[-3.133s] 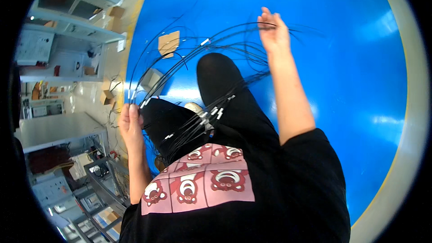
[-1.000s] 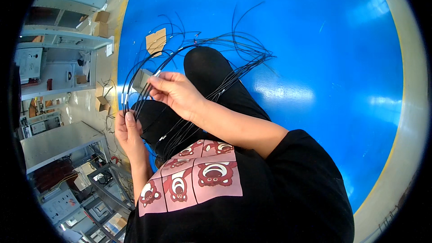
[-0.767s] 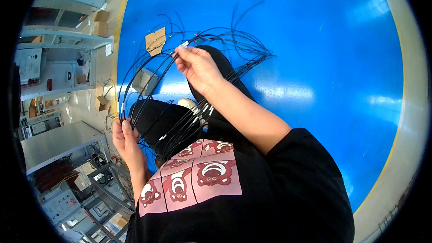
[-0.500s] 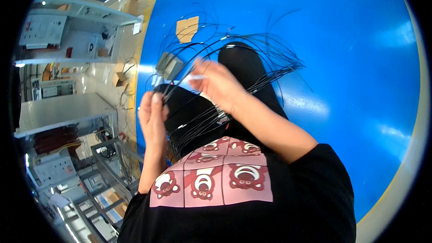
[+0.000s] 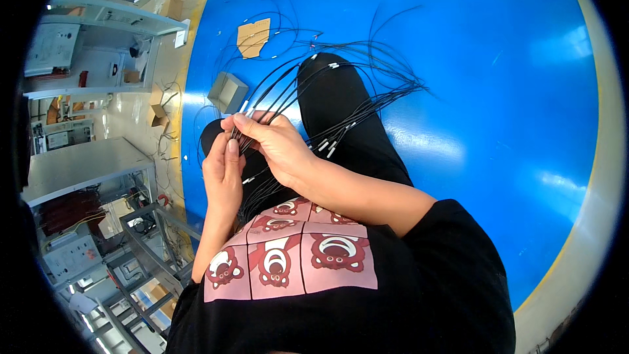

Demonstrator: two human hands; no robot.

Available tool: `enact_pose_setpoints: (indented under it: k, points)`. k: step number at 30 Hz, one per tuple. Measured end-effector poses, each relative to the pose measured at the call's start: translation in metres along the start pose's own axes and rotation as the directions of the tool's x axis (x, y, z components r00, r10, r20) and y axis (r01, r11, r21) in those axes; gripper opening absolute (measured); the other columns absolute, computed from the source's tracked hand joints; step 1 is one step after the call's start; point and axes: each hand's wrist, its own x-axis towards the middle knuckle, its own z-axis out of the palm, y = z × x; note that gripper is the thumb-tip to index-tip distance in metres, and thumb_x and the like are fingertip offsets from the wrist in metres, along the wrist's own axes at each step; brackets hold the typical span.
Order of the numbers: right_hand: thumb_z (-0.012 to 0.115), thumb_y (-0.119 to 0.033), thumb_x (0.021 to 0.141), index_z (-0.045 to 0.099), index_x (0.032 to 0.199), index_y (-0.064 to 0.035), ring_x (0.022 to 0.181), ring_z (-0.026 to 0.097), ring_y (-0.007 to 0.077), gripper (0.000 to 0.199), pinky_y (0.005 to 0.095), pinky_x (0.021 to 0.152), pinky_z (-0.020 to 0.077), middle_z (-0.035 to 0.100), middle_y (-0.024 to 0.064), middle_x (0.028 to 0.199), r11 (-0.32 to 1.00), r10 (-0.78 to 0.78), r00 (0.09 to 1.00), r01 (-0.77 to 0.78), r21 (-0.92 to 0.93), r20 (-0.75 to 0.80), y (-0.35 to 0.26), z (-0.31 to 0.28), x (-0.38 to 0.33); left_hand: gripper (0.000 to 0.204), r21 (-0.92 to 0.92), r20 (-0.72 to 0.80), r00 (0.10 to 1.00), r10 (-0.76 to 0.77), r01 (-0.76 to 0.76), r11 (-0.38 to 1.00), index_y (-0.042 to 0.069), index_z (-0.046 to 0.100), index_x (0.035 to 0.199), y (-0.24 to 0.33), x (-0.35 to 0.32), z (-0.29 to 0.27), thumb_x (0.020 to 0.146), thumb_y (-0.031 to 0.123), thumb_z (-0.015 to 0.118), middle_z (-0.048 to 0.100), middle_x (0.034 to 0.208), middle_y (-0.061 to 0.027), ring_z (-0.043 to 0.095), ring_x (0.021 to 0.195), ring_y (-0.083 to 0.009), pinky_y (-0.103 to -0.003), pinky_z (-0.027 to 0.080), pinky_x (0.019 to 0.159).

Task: The person sits on the floor and organizes a bundle of black wires by hand, separating and aligning them. Another person wearing gloves assists by holding the wire bundle and handing over a tool.

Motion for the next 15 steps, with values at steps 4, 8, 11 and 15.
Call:
enact_pose_setpoints:
  k: [4, 8, 11, 15]
  points:
    - [0.059, -0.020, 0.095, 0.068, 0.101, -0.0025, 0.083, 0.063, 0.0128, 0.020, 0.0297, 0.076, 0.0482, 0.069, 0.0062, 0.092, 1.000, -0.007, 0.999, 0.007, 0.009, 0.031, -0.003, 0.002, -0.001, 0.023, -0.073, -0.021, 0.998, -0.057, 0.056, 0.996, 0.000, 0.057, 0.100, 0.012, -0.001, -0.003, 0.102, 0.019, 0.045, 0.042, 0.066, 0.0047, 0.038, 0.056, -0.0035, -0.021, 0.030, 0.049]
    - [0.056, -0.017, 0.096, 0.067, 0.104, -0.0019, 0.084, 0.064, 0.0141, 0.020, 0.0298, 0.076, 0.0488, 0.068, 0.0062, 0.091, 0.998, 0.068, 0.984, -0.066, -0.022, 0.165, -0.008, 0.004, 0.002, 0.022, -0.150, -0.120, 0.992, -0.032, 0.014, 0.989, 0.002, 0.054, 0.092, 0.009, 0.004, -0.008, 0.102, 0.019, 0.045, 0.050, 0.072, 0.0013, 0.044, 0.058, -0.0050, -0.020, 0.036, 0.052]
    - [0.059, -0.016, 0.095, 0.065, 0.094, -0.0013, 0.076, 0.062, 0.0155, 0.016, 0.0304, 0.064, 0.0497, 0.065, 0.0062, 0.084, 0.998, 0.051, 0.998, -0.052, 0.044, 0.029, -0.003, 0.009, 0.001, 0.020, -0.111, -0.157, 0.988, -0.007, -0.011, 0.994, 0.002, 0.053, 0.091, 0.007, 0.005, -0.002, 0.101, 0.018, 0.047, 0.053, 0.075, -0.0004, 0.046, 0.059, -0.0053, -0.020, 0.037, 0.052]
    - [0.061, -0.017, 0.093, 0.066, 0.093, -0.0032, 0.079, 0.062, 0.0142, 0.015, 0.0297, 0.069, 0.0487, 0.065, 0.0051, 0.085, 0.994, 0.032, 0.999, -0.036, 0.101, 0.038, -0.005, 0.004, 0.005, 0.019, -0.095, -0.217, 0.976, 0.003, -0.024, 0.995, 0.002, 0.053, 0.092, 0.003, 0.004, 0.004, 0.101, 0.017, 0.047, 0.050, 0.072, 0.0009, 0.044, 0.058, -0.0045, -0.020, 0.037, 0.051]
